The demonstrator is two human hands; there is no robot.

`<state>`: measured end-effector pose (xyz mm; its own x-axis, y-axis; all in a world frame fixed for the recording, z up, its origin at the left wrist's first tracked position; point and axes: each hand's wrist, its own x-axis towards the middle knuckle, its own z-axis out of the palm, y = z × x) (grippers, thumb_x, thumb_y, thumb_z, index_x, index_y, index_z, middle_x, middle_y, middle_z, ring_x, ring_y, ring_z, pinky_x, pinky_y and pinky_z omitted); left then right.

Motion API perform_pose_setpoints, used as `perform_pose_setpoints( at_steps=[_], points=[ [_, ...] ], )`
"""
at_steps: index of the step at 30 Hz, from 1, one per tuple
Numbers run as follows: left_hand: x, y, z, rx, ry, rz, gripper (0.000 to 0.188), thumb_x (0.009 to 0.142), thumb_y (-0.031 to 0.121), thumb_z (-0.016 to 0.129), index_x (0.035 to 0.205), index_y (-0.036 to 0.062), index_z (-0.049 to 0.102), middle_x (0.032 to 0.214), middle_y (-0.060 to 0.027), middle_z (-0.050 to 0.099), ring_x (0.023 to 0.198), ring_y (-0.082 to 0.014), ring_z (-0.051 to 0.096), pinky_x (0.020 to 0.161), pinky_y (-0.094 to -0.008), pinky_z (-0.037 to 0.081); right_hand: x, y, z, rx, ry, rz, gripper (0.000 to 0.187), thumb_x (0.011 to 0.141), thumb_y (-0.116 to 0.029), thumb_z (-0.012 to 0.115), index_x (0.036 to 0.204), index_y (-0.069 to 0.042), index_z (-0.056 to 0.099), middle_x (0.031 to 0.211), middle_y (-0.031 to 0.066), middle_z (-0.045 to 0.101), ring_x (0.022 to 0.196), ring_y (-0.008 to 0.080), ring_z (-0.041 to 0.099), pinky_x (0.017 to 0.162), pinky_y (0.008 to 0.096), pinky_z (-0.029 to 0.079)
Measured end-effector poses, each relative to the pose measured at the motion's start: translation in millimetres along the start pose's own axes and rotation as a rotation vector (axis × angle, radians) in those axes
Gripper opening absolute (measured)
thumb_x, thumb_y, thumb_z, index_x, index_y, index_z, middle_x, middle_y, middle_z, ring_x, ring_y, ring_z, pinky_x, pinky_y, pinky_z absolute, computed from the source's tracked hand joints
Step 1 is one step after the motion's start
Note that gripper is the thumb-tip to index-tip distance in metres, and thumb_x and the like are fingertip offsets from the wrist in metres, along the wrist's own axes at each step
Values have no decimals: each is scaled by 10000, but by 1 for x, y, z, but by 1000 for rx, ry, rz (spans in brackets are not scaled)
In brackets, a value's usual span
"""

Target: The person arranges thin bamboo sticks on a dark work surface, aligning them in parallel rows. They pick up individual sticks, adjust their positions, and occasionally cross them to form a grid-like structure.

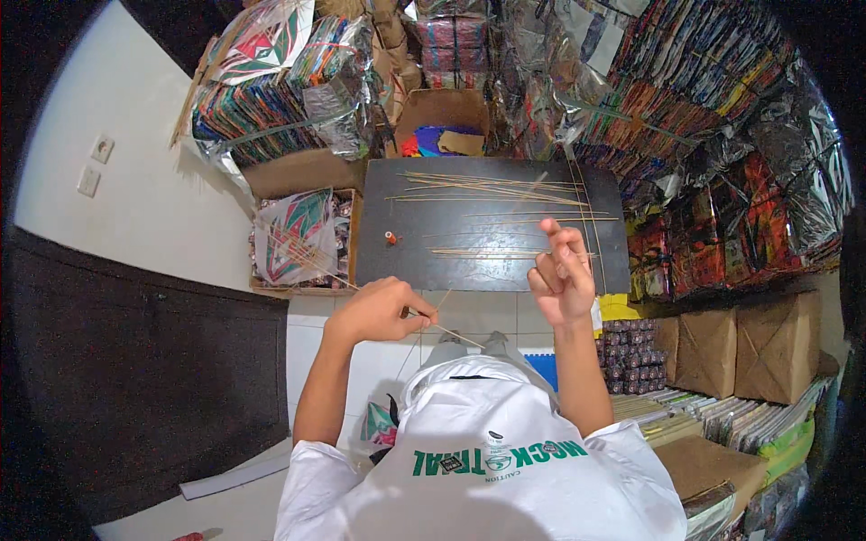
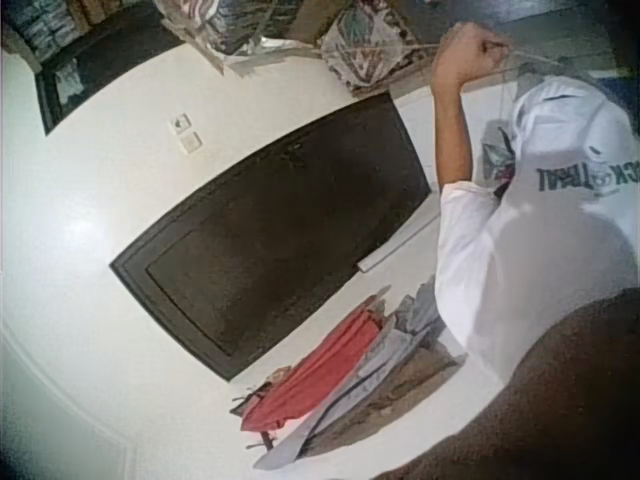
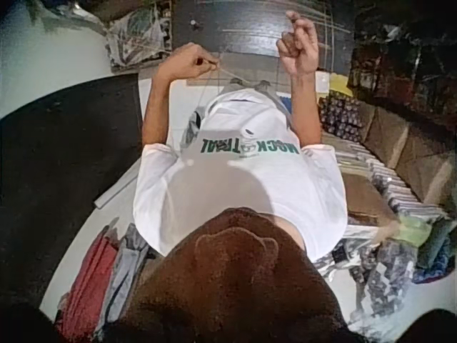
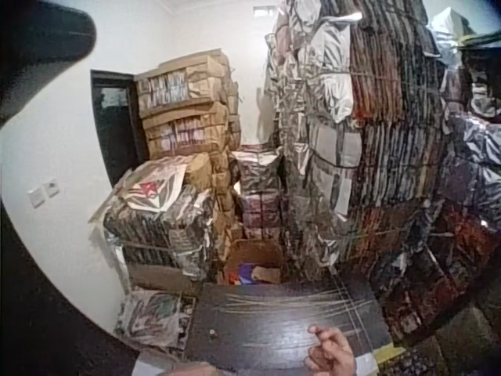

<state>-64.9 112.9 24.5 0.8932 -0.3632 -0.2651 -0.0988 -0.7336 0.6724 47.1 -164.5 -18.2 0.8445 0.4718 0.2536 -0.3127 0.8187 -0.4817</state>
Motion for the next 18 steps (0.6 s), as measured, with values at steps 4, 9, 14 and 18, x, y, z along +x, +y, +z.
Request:
perform_pose_setpoints(
  at_steps=[4, 9, 14, 18],
  points=[
    [0, -1, -10, -55, -31, 8, 182, 806, 176, 701, 952, 104, 782, 777, -145, 721, 611, -265, 660, 593, -378, 493, -1, -4, 4, -153, 135, 84, 221, 990, -105, 566, 1205, -91, 612, 1140, 30, 599, 483, 6, 286, 427, 180, 249],
    [-2, -11, -18, -128, -6, 78, 172, 819, 147, 685, 946, 68, 771, 763, -118, 725, 602, -209, 643, 586, -348, 485, -8, -11, -1, -597, 292, 169, 246, 969, -151, 626, 1211, -107, 638, 946, -40, 527, 562, 6, 321, 461, 181, 251],
    [-3, -12, -32, -185, -37, 52, 160, 843, 112, 678, 953, 18, 745, 785, -86, 730, 657, -129, 630, 612, -295, 489, -26, -25, -31, -1297, 143, 119, 162, 922, -195, 699, 1047, -108, 753, 836, -38, 481, 685, 60, 389, 578, 216, 306],
    [-2, -15, -41, -176, -12, 65, 152, 839, 105, 682, 948, 22, 748, 762, -77, 722, 626, -128, 610, 597, -298, 476, -52, -33, -64, -1411, 163, 263, 146, 909, -204, 713, 990, -101, 776, 811, -8, 502, 728, 99, 430, 641, 247, 346]
  ],
)
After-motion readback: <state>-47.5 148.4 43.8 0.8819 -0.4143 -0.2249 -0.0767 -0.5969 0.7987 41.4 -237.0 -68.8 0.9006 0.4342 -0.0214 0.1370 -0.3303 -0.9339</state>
